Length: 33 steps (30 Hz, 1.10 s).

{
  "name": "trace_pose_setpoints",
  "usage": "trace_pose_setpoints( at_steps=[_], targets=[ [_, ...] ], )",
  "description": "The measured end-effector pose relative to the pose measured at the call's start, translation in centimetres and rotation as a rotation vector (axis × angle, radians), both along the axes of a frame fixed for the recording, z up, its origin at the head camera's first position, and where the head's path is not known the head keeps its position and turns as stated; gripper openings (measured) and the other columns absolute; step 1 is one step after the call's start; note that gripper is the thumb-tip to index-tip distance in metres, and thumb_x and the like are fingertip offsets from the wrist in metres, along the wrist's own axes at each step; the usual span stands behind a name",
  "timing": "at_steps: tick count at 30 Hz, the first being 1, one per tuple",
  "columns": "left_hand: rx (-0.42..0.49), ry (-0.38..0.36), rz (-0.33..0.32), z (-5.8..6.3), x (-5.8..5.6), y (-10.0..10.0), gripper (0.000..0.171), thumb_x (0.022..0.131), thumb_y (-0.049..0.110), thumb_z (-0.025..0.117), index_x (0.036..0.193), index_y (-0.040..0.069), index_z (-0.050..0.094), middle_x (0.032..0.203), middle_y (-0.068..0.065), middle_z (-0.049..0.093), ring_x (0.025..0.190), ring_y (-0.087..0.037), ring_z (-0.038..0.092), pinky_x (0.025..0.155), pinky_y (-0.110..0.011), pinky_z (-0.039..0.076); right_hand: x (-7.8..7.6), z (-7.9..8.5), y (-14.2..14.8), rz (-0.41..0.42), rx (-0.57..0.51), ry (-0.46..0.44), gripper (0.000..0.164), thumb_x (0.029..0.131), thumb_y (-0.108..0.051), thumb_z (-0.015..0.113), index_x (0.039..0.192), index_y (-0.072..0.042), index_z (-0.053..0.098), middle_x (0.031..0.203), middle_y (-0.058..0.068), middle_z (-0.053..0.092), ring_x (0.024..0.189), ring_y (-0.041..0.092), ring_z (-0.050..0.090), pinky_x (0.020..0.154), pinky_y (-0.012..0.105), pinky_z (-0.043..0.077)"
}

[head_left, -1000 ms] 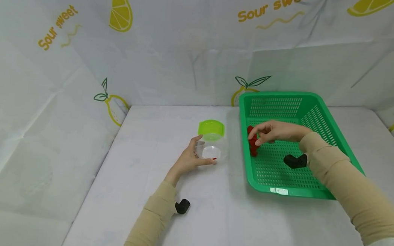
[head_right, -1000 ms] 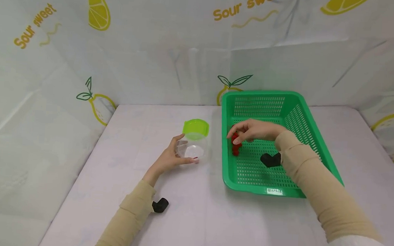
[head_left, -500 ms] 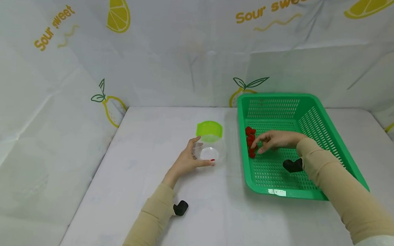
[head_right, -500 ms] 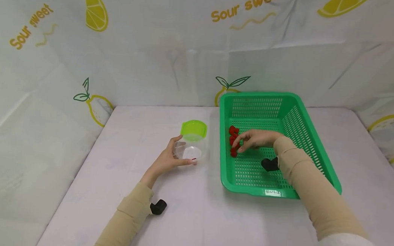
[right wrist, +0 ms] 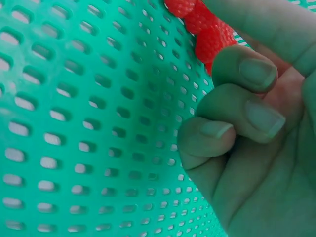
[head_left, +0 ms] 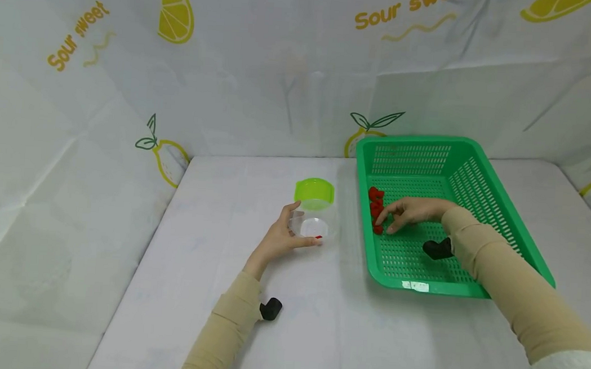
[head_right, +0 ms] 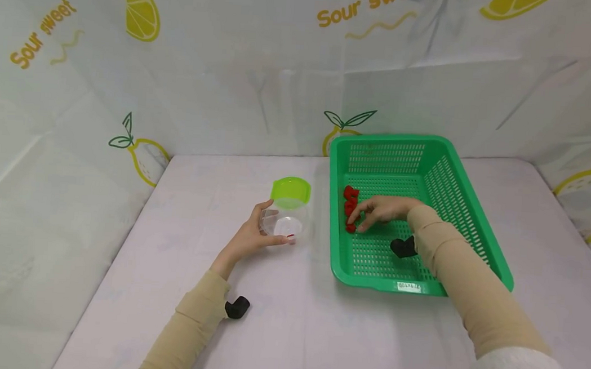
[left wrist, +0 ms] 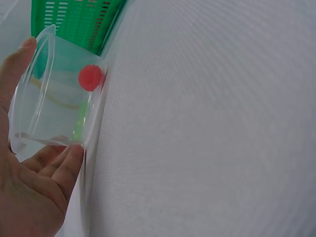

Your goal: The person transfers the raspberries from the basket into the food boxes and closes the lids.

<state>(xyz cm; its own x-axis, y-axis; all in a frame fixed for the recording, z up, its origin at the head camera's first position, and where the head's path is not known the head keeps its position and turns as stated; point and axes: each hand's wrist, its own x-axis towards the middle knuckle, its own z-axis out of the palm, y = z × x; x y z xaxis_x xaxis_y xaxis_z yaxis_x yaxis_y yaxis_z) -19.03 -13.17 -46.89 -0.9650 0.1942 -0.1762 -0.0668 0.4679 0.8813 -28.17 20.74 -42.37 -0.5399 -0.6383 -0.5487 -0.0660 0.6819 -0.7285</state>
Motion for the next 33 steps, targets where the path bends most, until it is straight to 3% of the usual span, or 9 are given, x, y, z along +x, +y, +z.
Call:
trace_pose_setpoints(
  at_steps=[7,11,15,19,27,29,33],
  targets=[
    [0.005,0.006,0.001,0.2,0.0,0.0,0.106,0.058,0.052,0.084,0.141,0.043,0.02,0.141,0.012,0.043,0.126,-0.023,0.045,0.101,-0.044,0.04,0.0,0.2,0.0,0.014,0.013,0.051,0.036,0.084,-0.024,0.068,0.115,-0.007,0.063,0.079,-0.004,0.05,0.064,0.008,0.035,0.061,0.025,0.034],
    [0.01,0.008,0.009,0.3,0.1,0.0,0.105,0.057,0.052,0.084,0.141,0.043,0.021,0.139,0.013,0.044,0.127,-0.021,0.044,0.102,-0.043,0.04,-0.1,0.1,0.1,0.021,0.007,0.069,0.034,0.085,-0.023,0.067,0.114,-0.006,0.063,0.073,-0.002,0.047,0.062,0.009,0.033,0.059,0.024,0.033],
    [0.012,0.013,0.005,0.5,0.1,0.0,0.105,0.058,0.051,0.084,0.141,0.043,0.021,0.14,0.011,0.043,0.128,-0.022,0.044,0.102,-0.044,0.04,-0.1,0.3,0.1,0.026,-0.002,0.079,0.036,0.085,-0.024,0.067,0.115,-0.006,0.063,0.098,0.004,0.06,0.074,0.011,0.038,0.067,0.026,0.034],
    [0.01,0.01,0.003,0.6,0.0,0.0,0.104,0.058,0.051,0.084,0.141,0.043,0.02,0.141,0.011,0.042,0.128,-0.023,0.044,0.102,-0.044,0.04,0.0,0.4,-0.1,0.052,0.0,0.115,0.035,0.084,-0.025,0.068,0.115,-0.008,0.064,0.119,0.01,0.06,0.083,0.013,0.04,0.073,0.029,0.036],
    [-0.02,0.013,-0.014,0.6,-0.2,0.2,0.106,0.06,0.051,0.083,0.143,0.04,0.019,0.145,0.004,0.039,0.129,-0.026,0.043,0.102,-0.046,0.039,0.2,0.0,-0.3,0.128,0.026,0.162,0.026,0.085,-0.023,0.067,0.106,-0.008,0.069,0.114,0.008,0.064,0.096,0.01,0.051,0.082,0.028,0.043],
    [-0.027,0.007,-0.012,0.5,-0.2,0.2,0.105,0.06,0.051,0.083,0.143,0.04,0.019,0.145,0.003,0.038,0.128,-0.027,0.044,0.102,-0.046,0.04,0.3,-0.3,-0.4,0.132,0.028,0.156,0.026,0.084,-0.024,0.068,0.105,-0.009,0.069,0.111,0.006,0.065,0.092,0.01,0.049,0.081,0.027,0.042],
    [-0.022,-0.003,-0.004,0.1,0.0,0.1,0.105,0.06,0.05,0.083,0.143,0.041,0.019,0.144,0.005,0.039,0.127,-0.026,0.045,0.102,-0.045,0.04,0.4,-0.7,-0.7,0.127,0.023,0.135,0.025,0.083,-0.023,0.07,0.104,-0.009,0.069,0.086,0.0,0.063,0.072,0.007,0.045,0.07,0.024,0.04]
  ],
)
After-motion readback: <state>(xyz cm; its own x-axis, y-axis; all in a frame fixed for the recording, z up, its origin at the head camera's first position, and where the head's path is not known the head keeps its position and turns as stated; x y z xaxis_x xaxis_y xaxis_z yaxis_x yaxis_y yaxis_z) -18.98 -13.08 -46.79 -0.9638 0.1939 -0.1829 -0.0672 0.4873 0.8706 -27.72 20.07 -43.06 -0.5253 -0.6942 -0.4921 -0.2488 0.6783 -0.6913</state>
